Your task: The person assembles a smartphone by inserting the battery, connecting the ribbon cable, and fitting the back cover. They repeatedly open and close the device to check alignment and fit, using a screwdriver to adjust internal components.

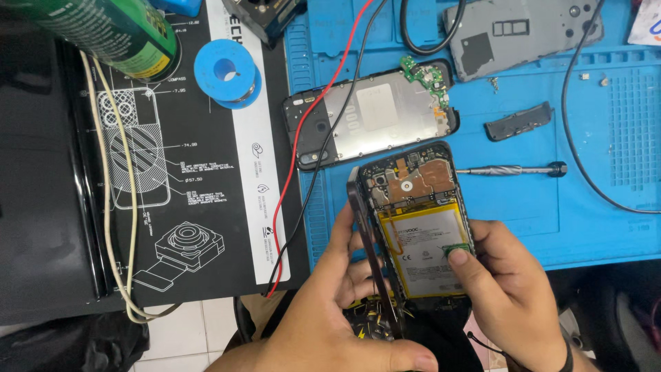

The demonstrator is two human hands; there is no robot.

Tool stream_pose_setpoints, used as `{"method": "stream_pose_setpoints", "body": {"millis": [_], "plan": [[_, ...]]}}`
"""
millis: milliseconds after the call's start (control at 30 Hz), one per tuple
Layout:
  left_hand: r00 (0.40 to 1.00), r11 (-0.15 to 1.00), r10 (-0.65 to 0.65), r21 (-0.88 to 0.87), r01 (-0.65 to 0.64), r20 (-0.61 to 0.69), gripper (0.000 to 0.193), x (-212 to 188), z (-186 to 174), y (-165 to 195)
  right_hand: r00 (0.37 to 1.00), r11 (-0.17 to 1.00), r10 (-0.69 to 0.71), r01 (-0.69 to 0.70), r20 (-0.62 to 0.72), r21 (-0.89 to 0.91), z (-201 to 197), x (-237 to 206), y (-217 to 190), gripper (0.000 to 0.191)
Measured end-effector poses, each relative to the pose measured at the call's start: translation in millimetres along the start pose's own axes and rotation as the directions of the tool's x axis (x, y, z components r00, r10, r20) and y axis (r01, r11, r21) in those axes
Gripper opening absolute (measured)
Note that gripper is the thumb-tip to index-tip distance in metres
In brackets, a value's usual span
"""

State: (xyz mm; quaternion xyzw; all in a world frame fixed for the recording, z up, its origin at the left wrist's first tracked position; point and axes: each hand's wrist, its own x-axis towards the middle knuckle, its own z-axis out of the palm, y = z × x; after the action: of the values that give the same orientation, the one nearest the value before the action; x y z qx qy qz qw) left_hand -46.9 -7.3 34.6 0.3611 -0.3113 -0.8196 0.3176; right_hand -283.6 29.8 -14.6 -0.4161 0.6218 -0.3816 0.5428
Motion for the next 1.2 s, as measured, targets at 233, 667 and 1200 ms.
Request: {"method": "stream_pose_setpoints", "body": {"millis": [233,667,1200], "plan": [[0.999,0.996,0.043,0.077,-0.043,0.0,0.158,8.9,-1.6,2.8,0.996,0.996,-0.089,0.088,-0.01,-0.016,10.5,5.8,-1.1,0.03],[0.989,0.976,0.146,0.163,-0.144,0.003,0.148,10.6,7.8,-6.0,0.988,0.983,-0.146,0.139,0.053,0.117,1.7,9.0,2.1,0.05],[0.918,0.963,0.267,0.125,-0.24,-0.294,0.092,19.6,-4.8,-33.9,1.0,0.945,0.001,0.003,-0.014,0.328,-2.0,1.0,6.5,0.059]]}}
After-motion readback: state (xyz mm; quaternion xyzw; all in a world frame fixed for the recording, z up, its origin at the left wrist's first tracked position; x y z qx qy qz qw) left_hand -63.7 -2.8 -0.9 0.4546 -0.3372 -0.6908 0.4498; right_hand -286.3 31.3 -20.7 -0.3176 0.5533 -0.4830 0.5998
